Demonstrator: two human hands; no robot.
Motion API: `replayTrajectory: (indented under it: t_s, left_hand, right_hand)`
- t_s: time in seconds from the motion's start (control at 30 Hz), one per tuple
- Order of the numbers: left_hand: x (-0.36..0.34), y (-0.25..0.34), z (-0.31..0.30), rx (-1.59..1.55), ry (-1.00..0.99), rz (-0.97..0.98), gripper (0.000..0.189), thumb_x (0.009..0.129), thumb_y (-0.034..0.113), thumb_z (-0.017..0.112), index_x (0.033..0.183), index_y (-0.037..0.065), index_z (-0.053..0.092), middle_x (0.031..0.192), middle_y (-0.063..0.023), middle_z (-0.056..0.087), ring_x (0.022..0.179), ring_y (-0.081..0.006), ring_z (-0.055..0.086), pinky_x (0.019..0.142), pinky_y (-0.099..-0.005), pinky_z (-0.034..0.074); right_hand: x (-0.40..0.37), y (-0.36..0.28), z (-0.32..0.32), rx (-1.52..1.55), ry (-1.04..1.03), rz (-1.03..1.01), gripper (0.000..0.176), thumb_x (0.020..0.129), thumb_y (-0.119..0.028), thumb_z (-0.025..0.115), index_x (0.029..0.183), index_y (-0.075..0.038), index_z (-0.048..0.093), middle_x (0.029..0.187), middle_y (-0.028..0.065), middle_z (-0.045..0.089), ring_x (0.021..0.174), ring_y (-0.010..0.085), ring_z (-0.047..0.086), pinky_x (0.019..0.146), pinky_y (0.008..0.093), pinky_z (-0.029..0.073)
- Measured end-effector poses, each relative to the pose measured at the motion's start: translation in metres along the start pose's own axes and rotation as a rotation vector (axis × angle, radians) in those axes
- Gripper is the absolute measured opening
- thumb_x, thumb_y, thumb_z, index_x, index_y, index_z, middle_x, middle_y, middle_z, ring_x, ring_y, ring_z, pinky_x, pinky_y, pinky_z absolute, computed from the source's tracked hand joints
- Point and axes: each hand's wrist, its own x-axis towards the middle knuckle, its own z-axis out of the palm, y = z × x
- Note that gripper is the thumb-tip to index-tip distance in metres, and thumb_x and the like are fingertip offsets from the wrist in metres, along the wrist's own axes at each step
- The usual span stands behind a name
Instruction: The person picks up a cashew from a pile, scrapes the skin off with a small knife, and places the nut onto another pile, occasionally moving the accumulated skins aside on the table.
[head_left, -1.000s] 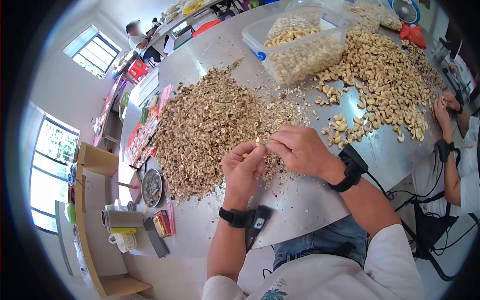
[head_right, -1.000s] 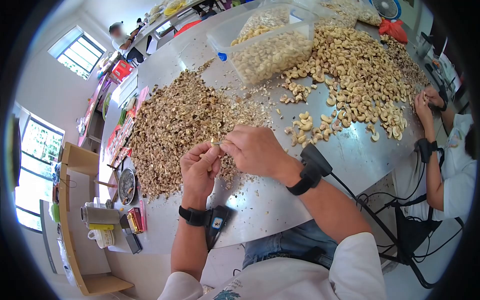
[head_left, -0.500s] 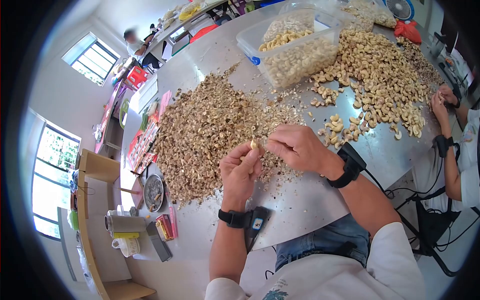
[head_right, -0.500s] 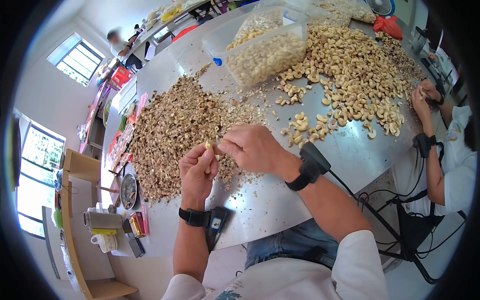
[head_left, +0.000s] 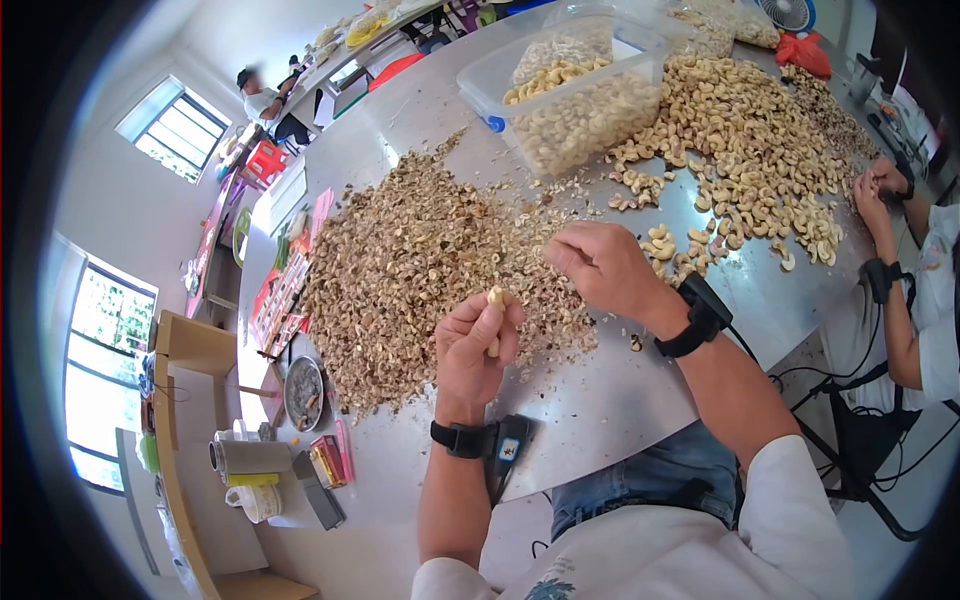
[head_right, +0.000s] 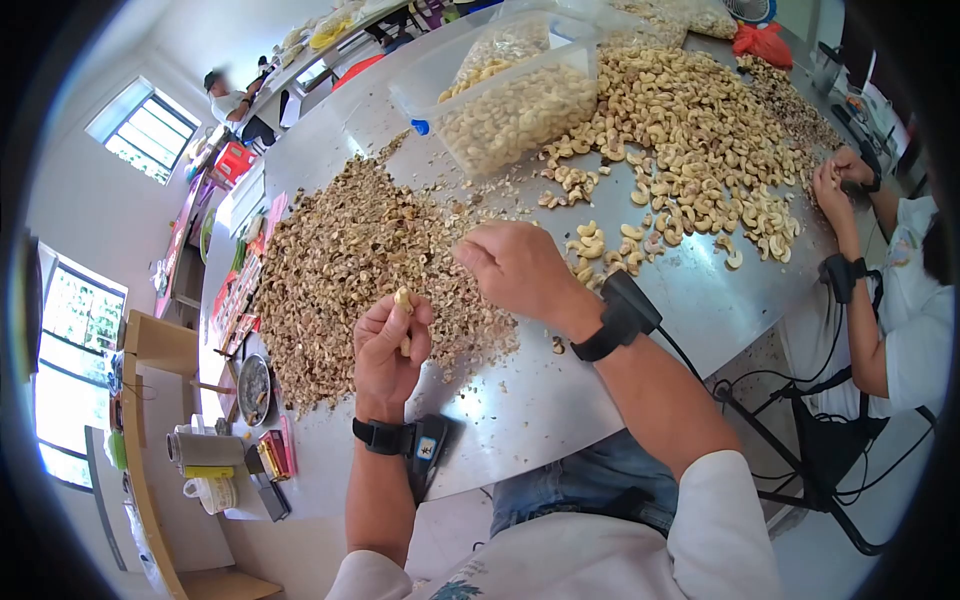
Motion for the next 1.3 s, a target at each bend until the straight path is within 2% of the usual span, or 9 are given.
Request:
replayTrajectory:
  t_s: [0.13, 0.23, 0.33, 0.43, 0.63, 0.73, 1.13, 1.23, 1.3]
  left_hand:
    - [0.001, -0.001, 0.004, -0.176, 0.015, -0.053, 0.028, 0.097, 0.023, 0.047, 0.109, 0.000, 0.056, 0.086, -0.0086, 0.060, 0.046, -0.0088, 0.045, 0.040, -0.0190, 0.035]
    - [0.002, -0.004, 0.004, -0.260, 0.018, -0.084, 0.029, 0.098, 0.024, 0.044, 0.111, 0.000, 0.055, 0.086, -0.0090, 0.060, 0.046, -0.0088, 0.045, 0.040, -0.0192, 0.036]
    - [0.001, -0.003, 0.004, -0.323, 0.021, -0.098, 0.030, 0.098, 0.024, 0.043, 0.110, 0.000, 0.056, 0.086, -0.0090, 0.060, 0.046, -0.0084, 0.046, 0.039, -0.0194, 0.037]
    - [0.001, -0.003, 0.005, -0.355, 0.028, -0.090, 0.029, 0.098, 0.024, 0.044, 0.110, 0.000, 0.056, 0.086, -0.0091, 0.060, 0.047, -0.0089, 0.046, 0.039, -0.0195, 0.037]
    - [0.000, -0.005, 0.008, -0.139, -0.003, -0.171, 0.026, 0.097, 0.021, 0.047, 0.104, -0.001, 0.058, 0.082, -0.0087, 0.060, 0.046, -0.0090, 0.046, 0.039, -0.0189, 0.034]
    - [-0.002, -0.007, 0.013, -0.102, 0.016, -0.218, 0.024, 0.094, 0.017, 0.053, 0.104, -0.002, 0.061, 0.079, -0.0080, 0.061, 0.046, -0.0079, 0.044, 0.040, -0.0185, 0.033]
    - [-0.003, 0.004, 0.016, 0.308, 0.123, -0.130, 0.020, 0.079, -0.004, 0.065, 0.099, -0.005, 0.066, 0.070, -0.0048, 0.062, 0.049, -0.0053, 0.046, 0.042, -0.0175, 0.031]
    - [-0.002, 0.003, 0.016, 0.350, 0.169, -0.089, 0.017, 0.078, -0.003, 0.067, 0.096, -0.004, 0.066, 0.068, -0.0029, 0.060, 0.048, -0.0051, 0.046, 0.042, -0.0177, 0.031]
    - [-0.002, 0.002, 0.016, 0.281, 0.192, -0.074, 0.015, 0.078, -0.003, 0.068, 0.093, -0.003, 0.066, 0.066, -0.0019, 0.059, 0.048, -0.0051, 0.047, 0.041, -0.0176, 0.031]
  right_hand:
    - [0.004, -0.013, -0.009, 0.072, -0.024, 0.146, 0.027, 0.086, -0.022, 0.056, 0.070, 0.000, 0.054, 0.064, 0.0180, 0.052, 0.063, 0.0377, 0.051, 0.057, 0.0436, 0.040]
    - [0.003, -0.005, -0.007, -0.021, 0.001, 0.060, 0.022, 0.086, -0.018, 0.060, 0.081, 0.003, 0.060, 0.066, 0.0137, 0.054, 0.058, 0.0261, 0.050, 0.056, 0.0353, 0.040]
    - [0.003, -0.006, -0.006, -0.021, 0.065, 0.062, 0.027, 0.086, -0.022, 0.056, 0.070, 0.000, 0.054, 0.065, 0.0182, 0.053, 0.062, 0.0385, 0.051, 0.057, 0.0440, 0.040]
    - [0.004, -0.002, -0.008, -0.048, 0.089, 0.016, 0.027, 0.086, -0.020, 0.059, 0.069, 0.000, 0.052, 0.061, 0.0160, 0.049, 0.056, 0.0312, 0.049, 0.055, 0.0394, 0.040]
    - [-0.002, -0.019, 0.002, 0.592, -0.237, 0.242, 0.025, 0.084, -0.017, 0.066, 0.069, -0.001, 0.054, 0.058, -0.0008, 0.042, 0.058, 0.0063, 0.037, 0.051, 0.0273, 0.033]
    - [-0.004, -0.013, -0.001, 0.526, -0.411, 0.249, 0.017, 0.084, -0.016, 0.068, 0.079, -0.002, 0.060, 0.063, -0.0061, 0.046, 0.061, 0.0027, 0.037, 0.051, 0.0233, 0.031]
    - [-0.002, -0.017, -0.008, 0.425, -0.559, 0.241, 0.017, 0.083, -0.018, 0.069, 0.078, -0.003, 0.062, 0.059, -0.0059, 0.047, 0.055, 0.0036, 0.040, 0.049, 0.0234, 0.033]
    - [0.001, -0.022, -0.012, 0.403, -0.481, 0.340, 0.019, 0.086, -0.020, 0.066, 0.080, -0.002, 0.062, 0.061, -0.0025, 0.050, 0.058, 0.0057, 0.044, 0.052, 0.0252, 0.037]
    - [0.001, -0.018, -0.008, 0.314, -0.382, 0.173, 0.022, 0.085, -0.020, 0.064, 0.077, 0.000, 0.061, 0.060, 0.0053, 0.050, 0.056, 0.0141, 0.046, 0.053, 0.0308, 0.038]
